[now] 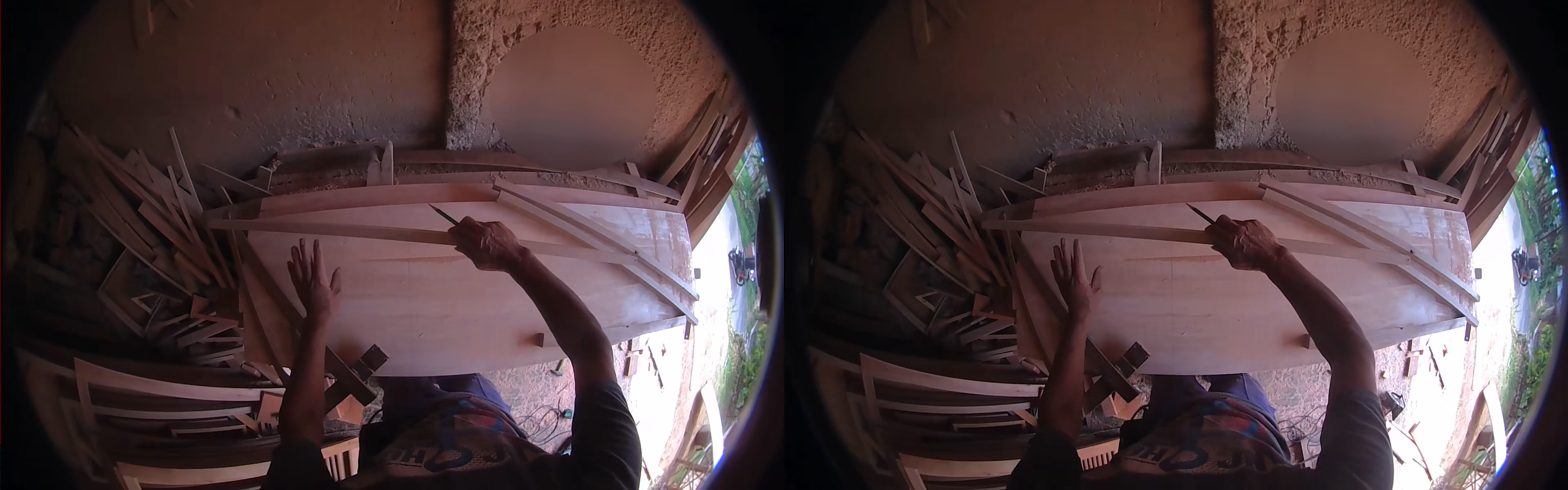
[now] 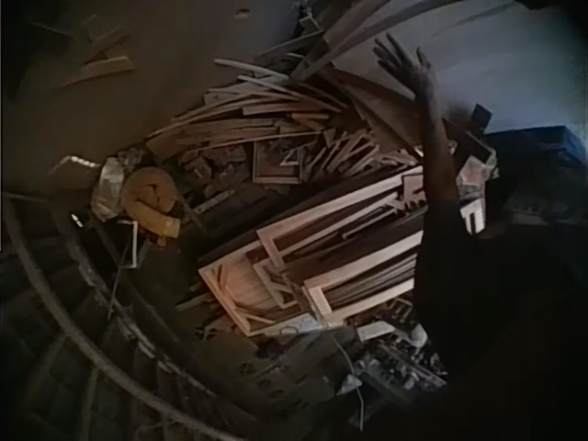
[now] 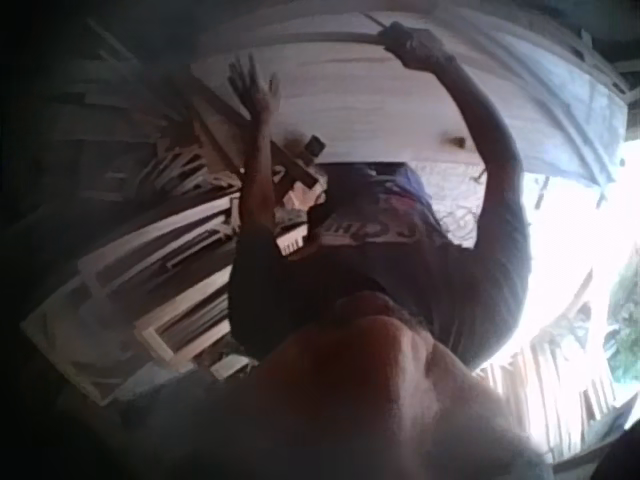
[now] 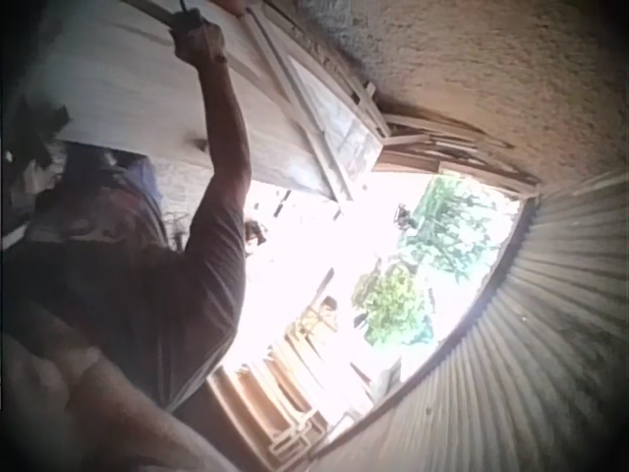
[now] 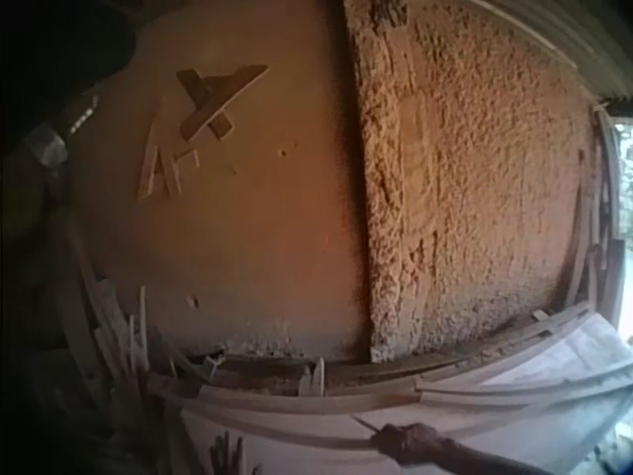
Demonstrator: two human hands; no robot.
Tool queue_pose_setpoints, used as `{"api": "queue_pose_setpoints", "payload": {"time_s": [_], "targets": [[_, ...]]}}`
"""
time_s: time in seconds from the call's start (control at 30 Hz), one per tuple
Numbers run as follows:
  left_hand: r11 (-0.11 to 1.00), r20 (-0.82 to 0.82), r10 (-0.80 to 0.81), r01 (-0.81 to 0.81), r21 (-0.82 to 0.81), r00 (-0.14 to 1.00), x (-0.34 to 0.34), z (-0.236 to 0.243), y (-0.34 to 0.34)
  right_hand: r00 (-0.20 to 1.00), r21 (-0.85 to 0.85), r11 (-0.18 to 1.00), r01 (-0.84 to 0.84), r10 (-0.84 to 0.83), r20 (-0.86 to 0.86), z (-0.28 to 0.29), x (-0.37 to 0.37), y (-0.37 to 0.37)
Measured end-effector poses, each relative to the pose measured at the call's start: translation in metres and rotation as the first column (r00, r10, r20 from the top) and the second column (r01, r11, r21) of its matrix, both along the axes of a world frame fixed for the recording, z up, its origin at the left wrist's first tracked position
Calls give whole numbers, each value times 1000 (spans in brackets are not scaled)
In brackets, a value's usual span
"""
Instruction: The person measures and marks a large sheet of plywood using a pencil and a metal square. They then use a circular saw to cut the plywood along the marked lines. The person also uses a hand saw to cut a smaller piece of wood.
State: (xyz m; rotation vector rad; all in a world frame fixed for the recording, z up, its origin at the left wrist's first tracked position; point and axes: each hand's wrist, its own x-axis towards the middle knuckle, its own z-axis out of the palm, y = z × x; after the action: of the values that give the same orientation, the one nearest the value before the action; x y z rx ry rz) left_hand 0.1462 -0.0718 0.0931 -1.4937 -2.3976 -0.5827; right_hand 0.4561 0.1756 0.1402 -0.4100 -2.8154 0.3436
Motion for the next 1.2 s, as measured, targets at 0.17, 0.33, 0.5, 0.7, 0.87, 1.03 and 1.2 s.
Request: {"api": "queue_pose_setpoints", "payload": {"time_s": [0.17, 0.33, 0.5, 0.7, 0.87, 1.03, 1.2], "targets": [[913, -39, -345, 326, -247, 938, -1, 52, 66, 990, 1, 990, -143, 143, -9, 2, -11, 16], [825, 227, -378, 438, -357, 898, -29, 49, 103, 988, 84, 996, -6, 20, -156, 9, -13, 53], [842, 436, -160, 353, -407, 885, -71, 43, 108, 617, -68, 785, 616, -534, -578, 3, 31, 111], [853, 476, -96, 319, -413, 874, -93, 34, 121, 591, 36, 590, 807, -807, -15, -73, 121, 153], [903, 382, -180, 306, -301, 906, -117, 11, 124, 598, 14, 646, 763, -714, 364, -84, 134, 169], [876, 229, -290, 354, -327, 929, -120, 1, 152, 717, 6, 783, 622, -573, 397, -87, 134, 119], [857, 157, -366, 398, -328, 917, -113, -26, 181, 806, -68, 850, 522, -466, 364, -81, 137, 58]]}}
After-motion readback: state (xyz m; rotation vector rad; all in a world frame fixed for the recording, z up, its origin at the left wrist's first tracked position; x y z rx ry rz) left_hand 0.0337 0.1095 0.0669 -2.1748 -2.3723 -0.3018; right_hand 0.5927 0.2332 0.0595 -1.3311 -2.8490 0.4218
